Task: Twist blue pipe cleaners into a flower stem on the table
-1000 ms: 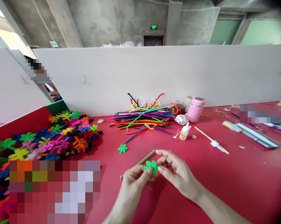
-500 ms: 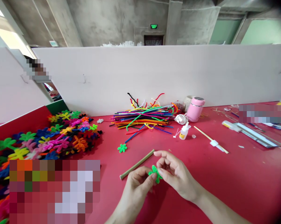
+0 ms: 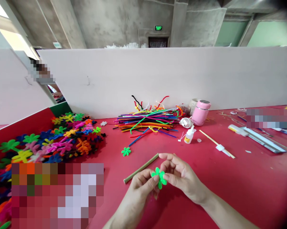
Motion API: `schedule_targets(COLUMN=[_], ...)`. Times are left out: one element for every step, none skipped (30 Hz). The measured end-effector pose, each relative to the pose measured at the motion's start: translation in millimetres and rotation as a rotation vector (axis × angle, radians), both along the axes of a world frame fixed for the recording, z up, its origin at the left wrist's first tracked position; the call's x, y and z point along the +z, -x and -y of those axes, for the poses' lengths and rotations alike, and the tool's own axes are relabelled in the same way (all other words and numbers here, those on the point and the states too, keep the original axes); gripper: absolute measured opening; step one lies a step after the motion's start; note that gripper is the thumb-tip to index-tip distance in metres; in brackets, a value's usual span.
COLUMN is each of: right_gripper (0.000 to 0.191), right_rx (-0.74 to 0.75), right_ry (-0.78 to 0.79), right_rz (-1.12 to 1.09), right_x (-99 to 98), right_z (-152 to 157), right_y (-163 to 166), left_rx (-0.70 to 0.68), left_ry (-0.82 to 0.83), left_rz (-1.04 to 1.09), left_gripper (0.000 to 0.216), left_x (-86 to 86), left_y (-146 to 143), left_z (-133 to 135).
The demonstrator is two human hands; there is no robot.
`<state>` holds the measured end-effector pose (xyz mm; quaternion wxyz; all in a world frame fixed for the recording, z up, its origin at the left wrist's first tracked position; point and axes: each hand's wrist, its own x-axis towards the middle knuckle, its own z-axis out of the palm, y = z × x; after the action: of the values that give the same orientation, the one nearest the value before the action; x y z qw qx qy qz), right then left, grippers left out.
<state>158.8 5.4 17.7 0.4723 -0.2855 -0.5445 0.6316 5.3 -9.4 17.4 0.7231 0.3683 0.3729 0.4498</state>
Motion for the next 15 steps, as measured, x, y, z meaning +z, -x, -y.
schedule_targets(right_gripper=[0.038, 0.038, 0.039, 0.039, 0.039, 0.039, 0.038, 0.037, 0.037, 0.036, 0.035, 0.035, 0.034, 0.034, 0.034], right_rx=[0.001, 0.003, 0.007, 0.012, 0.017, 0.02, 0.02, 0.02, 0.02, 0.02, 0.022, 0.022, 0.022, 0.022, 0.022], right_ry=[0.003, 0.004, 0.001, -0.005, -0.011, -0.017, -0.022, -0.026, -0.033, -0.039, -0.046, -0.051, -0.054, -0.054, -0.052], right_rz=[-0.006, -0.01, -0.014, -0.017, -0.018, -0.017, -0.016, -0.016, -0.017, -0.017, -0.017, -0.017, -0.018, -0.018, -0.017], right_x=[0.3, 0.7, 1.0, 1.3, 1.6, 1.8, 1.8, 1.8, 1.7, 1.4, 1.2, 0.9, 0.7, 0.5, 0.4], right_z=[0.1, 0.3, 0.5, 0.8, 1.1, 1.5, 1.8, 2.2, 2.5, 2.8, 2.9, 3.0, 2.9, 2.9, 2.9], right_y=[0.1, 0.2, 0.2, 0.2, 0.3, 0.3, 0.4, 0.5, 0.7, 1.0, 1.3, 1.6, 2.0, 2.3, 2.5], left_rx=[-0.003, -0.009, -0.017, -0.028, -0.039, -0.049, -0.057, -0.065, -0.069, -0.076, -0.084, -0.093, -0.1, -0.105, -0.108], left_ry=[0.005, 0.009, 0.011, 0.013, 0.013, 0.014, 0.014, 0.014, 0.012, 0.01, 0.006, 0.002, -0.002, -0.006, -0.009], left_rz=[0.004, 0.007, 0.009, 0.008, 0.005, 0.003, 0.003, 0.005, 0.008, 0.012, 0.016, 0.02, 0.022, 0.025, 0.026], left_gripper=[0.012, 0.012, 0.011, 0.011, 0.011, 0.011, 0.012, 0.012, 0.011, 0.011, 0.011, 0.011, 0.011, 0.011, 0.011], left_x=[0.1, 0.1, 0.1, 0.1, 0.1, 0.2, 0.3, 0.4, 0.6, 0.7, 0.7, 0.7, 0.6, 0.4, 0.2], left_y=[0.1, 0.2, 0.5, 0.8, 1.3, 1.7, 2.1, 2.5, 2.8, 3.0, 3.1, 3.1, 3.1, 3.1, 3.1], left_z=[0.3, 0.5, 0.7, 0.9, 1.0, 1.0, 1.0, 1.0, 0.9, 0.8, 0.7, 0.6, 0.6, 0.7, 0.8])
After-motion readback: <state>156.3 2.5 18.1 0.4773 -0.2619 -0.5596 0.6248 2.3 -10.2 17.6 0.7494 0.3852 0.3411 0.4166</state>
